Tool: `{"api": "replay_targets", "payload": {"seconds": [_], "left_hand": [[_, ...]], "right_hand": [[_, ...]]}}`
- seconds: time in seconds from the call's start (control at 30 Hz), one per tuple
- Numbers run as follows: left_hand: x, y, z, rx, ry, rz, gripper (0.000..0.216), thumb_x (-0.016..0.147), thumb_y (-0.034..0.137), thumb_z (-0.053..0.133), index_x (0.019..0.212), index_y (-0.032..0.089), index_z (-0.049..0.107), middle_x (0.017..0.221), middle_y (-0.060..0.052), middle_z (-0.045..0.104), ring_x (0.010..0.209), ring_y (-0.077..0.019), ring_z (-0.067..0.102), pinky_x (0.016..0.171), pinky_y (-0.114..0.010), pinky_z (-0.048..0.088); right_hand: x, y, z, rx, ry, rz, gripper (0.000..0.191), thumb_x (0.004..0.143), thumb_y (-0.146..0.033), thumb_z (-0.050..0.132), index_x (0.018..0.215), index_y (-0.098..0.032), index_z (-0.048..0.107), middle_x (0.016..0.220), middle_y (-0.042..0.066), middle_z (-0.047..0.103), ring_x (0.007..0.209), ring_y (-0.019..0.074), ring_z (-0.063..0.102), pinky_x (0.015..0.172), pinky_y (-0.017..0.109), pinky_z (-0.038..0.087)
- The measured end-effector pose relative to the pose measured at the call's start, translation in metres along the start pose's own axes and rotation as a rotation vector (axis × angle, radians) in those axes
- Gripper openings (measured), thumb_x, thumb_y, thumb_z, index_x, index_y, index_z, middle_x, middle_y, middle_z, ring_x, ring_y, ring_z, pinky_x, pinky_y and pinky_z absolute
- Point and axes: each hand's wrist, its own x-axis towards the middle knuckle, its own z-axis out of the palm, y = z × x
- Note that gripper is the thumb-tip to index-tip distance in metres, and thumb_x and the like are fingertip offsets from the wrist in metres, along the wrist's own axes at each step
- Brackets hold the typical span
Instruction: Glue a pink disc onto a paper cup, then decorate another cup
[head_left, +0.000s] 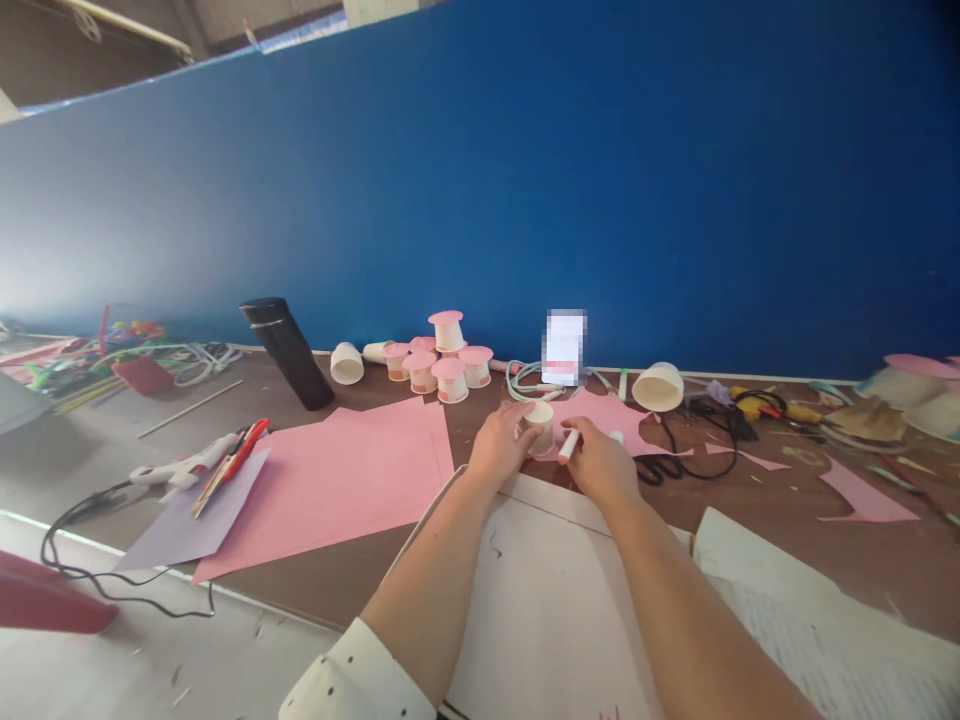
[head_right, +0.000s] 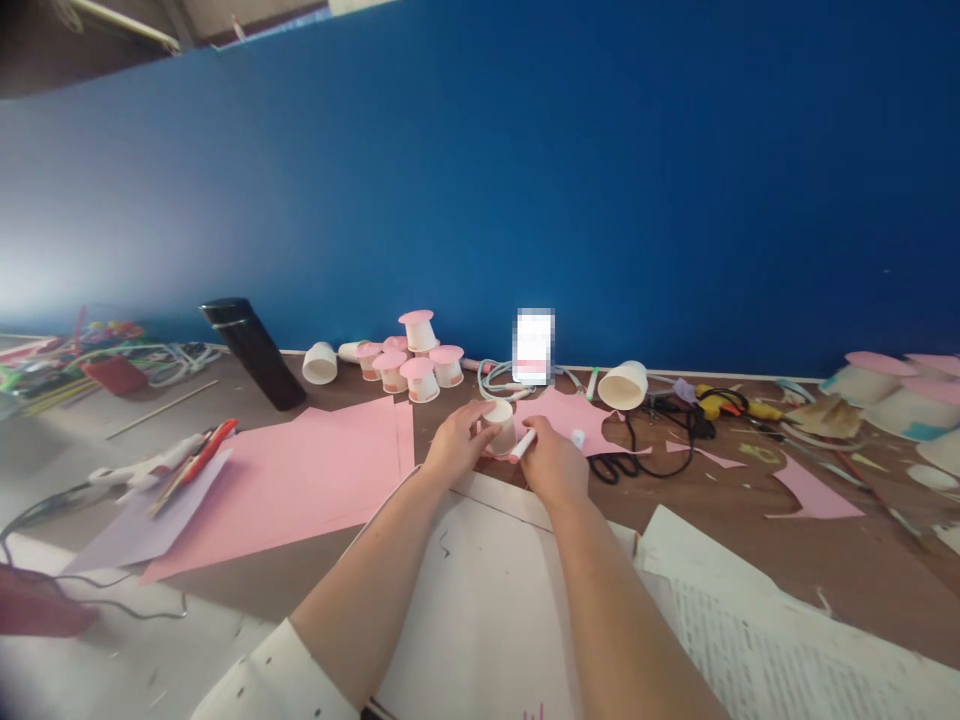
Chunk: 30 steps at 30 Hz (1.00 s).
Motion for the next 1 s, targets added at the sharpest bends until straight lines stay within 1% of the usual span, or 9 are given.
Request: {"api": "replay_targets", "payload": {"seconds": [0.13, 0.33, 0.53, 0.63, 0.7, 0.77, 0.87, 0.93, 1.0], "left_hand": [[0.001, -0.001, 0.002, 0.009, 0.016, -0.009, 0.039, 0.083, 0.030, 0.057, 0.121, 0.022, 0.059, 0.115, -0.007, 0.063, 0.102, -0.0214, 0.057, 0.093, -0.034, 0.043], [0.001, 0.001, 0.001, 0.018, -0.002, -0.003, 0.039, 0.085, 0.032, 0.054, 0.122, 0.022, 0.058, 0.113, -0.007, 0.062, 0.100, -0.0205, 0.057, 0.089, -0.033, 0.045], [0.002, 0.002, 0.001, 0.033, -0.010, 0.006, 0.039, 0.086, 0.032, 0.053, 0.123, 0.021, 0.057, 0.119, -0.008, 0.061, 0.103, -0.0206, 0.056, 0.090, -0.033, 0.045], [0.002, 0.002, 0.001, 0.042, -0.015, 0.005, 0.039, 0.086, 0.032, 0.052, 0.123, 0.022, 0.057, 0.122, -0.007, 0.059, 0.105, -0.0207, 0.055, 0.092, -0.034, 0.044], [0.002, 0.001, 0.001, 0.034, -0.011, 0.004, 0.040, 0.086, 0.032, 0.052, 0.124, 0.021, 0.057, 0.123, -0.007, 0.059, 0.106, -0.0207, 0.055, 0.093, -0.033, 0.044], [0.002, 0.000, 0.002, 0.026, -0.004, -0.008, 0.040, 0.085, 0.032, 0.053, 0.124, 0.022, 0.058, 0.125, -0.006, 0.059, 0.107, -0.0206, 0.055, 0.094, -0.033, 0.044], [0.002, 0.000, 0.002, 0.017, -0.002, -0.037, 0.040, 0.085, 0.032, 0.054, 0.123, 0.024, 0.058, 0.127, -0.005, 0.058, 0.110, -0.0210, 0.054, 0.095, -0.033, 0.043], [0.002, -0.001, 0.002, 0.011, -0.009, -0.053, 0.040, 0.085, 0.033, 0.054, 0.124, 0.024, 0.058, 0.128, -0.005, 0.058, 0.112, -0.0214, 0.054, 0.096, -0.033, 0.043], [0.002, -0.001, 0.001, 0.004, -0.020, -0.064, 0.040, 0.085, 0.032, 0.055, 0.124, 0.025, 0.058, 0.129, -0.005, 0.057, 0.113, -0.0213, 0.054, 0.097, -0.033, 0.042]], "right_hand": [[-0.001, -0.007, -0.001, -0.064, -0.049, 0.042, 0.036, 0.082, -0.042, 0.046, 0.115, -0.033, 0.055, 0.087, 0.005, 0.069, 0.080, 0.0247, 0.063, 0.063, 0.031, 0.039], [-0.002, -0.007, 0.001, -0.111, -0.029, 0.034, 0.032, 0.085, -0.032, 0.039, 0.111, -0.032, 0.056, 0.089, 0.005, 0.068, 0.081, 0.0233, 0.062, 0.061, 0.029, 0.036], [-0.001, -0.004, 0.003, -0.101, -0.017, 0.026, 0.031, 0.085, -0.029, 0.038, 0.109, -0.032, 0.057, 0.084, 0.004, 0.068, 0.076, 0.0230, 0.062, 0.061, 0.030, 0.037], [-0.001, -0.001, 0.004, -0.051, -0.019, 0.022, 0.030, 0.085, -0.029, 0.040, 0.108, -0.031, 0.059, 0.081, 0.005, 0.068, 0.074, 0.0226, 0.063, 0.061, 0.030, 0.038], [0.000, 0.001, 0.005, 0.016, 0.026, 0.013, 0.030, 0.084, -0.030, 0.042, 0.107, -0.030, 0.061, 0.085, 0.005, 0.069, 0.077, 0.0226, 0.063, 0.062, 0.030, 0.039], [0.003, 0.003, 0.004, 0.153, 0.085, 0.001, 0.031, 0.086, -0.033, 0.042, 0.110, -0.028, 0.061, 0.088, 0.005, 0.070, 0.077, 0.0212, 0.064, 0.064, 0.030, 0.042], [0.006, 0.006, 0.001, 0.379, 0.135, 0.000, 0.039, 0.087, -0.044, 0.041, 0.114, -0.024, 0.060, 0.084, 0.004, 0.070, 0.068, 0.0178, 0.063, 0.069, 0.030, 0.045], [0.007, 0.007, -0.004, 0.412, 0.182, 0.009, 0.044, 0.084, -0.053, 0.044, 0.105, -0.021, 0.066, 0.080, 0.005, 0.070, 0.067, 0.0185, 0.062, 0.070, 0.030, 0.044], [0.007, 0.007, -0.010, 0.397, 0.202, 0.022, 0.047, 0.081, -0.059, 0.045, 0.087, -0.019, 0.071, 0.072, 0.006, 0.068, 0.069, 0.0205, 0.061, 0.069, 0.031, 0.043]]}}
